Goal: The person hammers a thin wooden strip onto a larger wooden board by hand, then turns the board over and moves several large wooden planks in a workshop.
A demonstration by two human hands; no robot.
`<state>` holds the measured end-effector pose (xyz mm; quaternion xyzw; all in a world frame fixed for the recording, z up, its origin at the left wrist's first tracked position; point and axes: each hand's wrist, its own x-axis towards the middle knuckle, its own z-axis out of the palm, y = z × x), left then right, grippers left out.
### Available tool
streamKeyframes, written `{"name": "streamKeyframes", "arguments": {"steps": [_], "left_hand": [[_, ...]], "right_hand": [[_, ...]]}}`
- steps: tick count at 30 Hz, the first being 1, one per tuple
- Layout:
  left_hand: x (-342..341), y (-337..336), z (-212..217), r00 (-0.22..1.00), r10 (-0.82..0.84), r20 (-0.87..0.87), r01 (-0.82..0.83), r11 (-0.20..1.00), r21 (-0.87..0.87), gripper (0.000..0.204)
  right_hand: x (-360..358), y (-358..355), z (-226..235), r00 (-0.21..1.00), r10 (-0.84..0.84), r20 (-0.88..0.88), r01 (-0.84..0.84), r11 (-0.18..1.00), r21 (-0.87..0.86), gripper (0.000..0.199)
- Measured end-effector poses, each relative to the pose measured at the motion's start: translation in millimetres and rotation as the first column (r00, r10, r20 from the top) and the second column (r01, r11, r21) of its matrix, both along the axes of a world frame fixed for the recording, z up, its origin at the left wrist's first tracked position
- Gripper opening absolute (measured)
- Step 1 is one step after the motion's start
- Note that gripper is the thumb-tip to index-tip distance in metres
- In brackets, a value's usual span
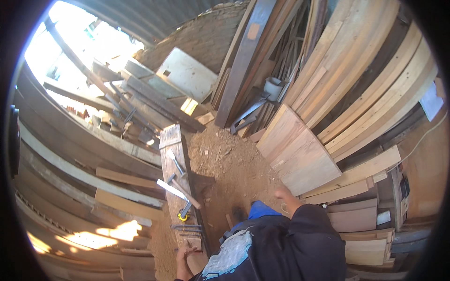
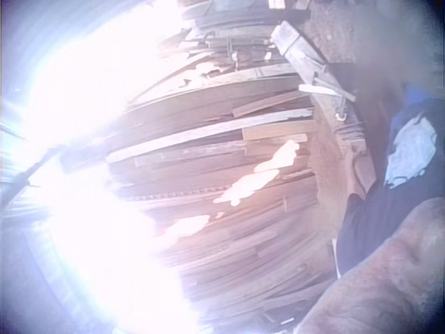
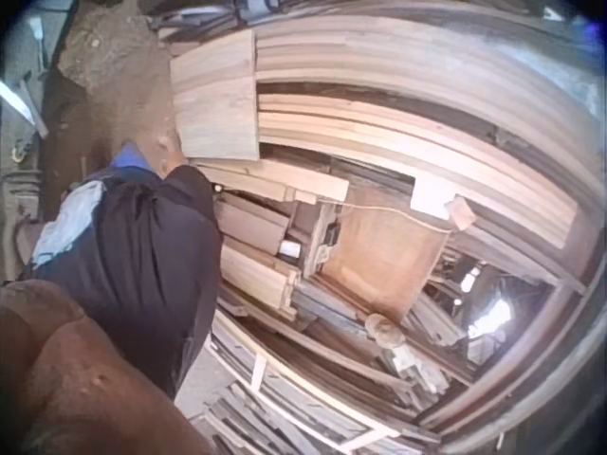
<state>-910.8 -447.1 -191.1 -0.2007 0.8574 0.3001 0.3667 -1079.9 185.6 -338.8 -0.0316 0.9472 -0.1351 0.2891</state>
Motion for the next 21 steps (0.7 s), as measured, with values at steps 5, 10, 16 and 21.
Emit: {"name": "streamKeyframes", "arguments": {"steps": [5, 10, 16, 21], "left_hand": [[-122, 43, 14, 0.998, -0.024, -0.05, 0.022, 0.999, -0.037, 0.047], [-205, 112, 15, 0.95, -0.134, -0.282, 0.134, 0.991, -0.021, 0.054], [-287, 287, -4, 0.834, -0.531, -0.151, 0.551, 0.818, 0.165, 0.059], [-336, 311, -91, 0.571, -0.735, -0.366, 0.821, 0.512, 0.252, 0.059]], "right_hand": [[38, 150, -16, 0.678, -0.729, -0.093, 0.735, 0.675, 0.061, 0.04], [4, 7, 45, 0.566, -0.809, 0.156, 0.824, 0.557, -0.101, 0.039], [-11, 24, 82, 0.708, -0.638, 0.301, 0.678, 0.735, -0.036, 0.047], [-40, 139, 77, 0.637, -0.768, 0.065, 0.759, 0.61, -0.228, 0.035]]}}
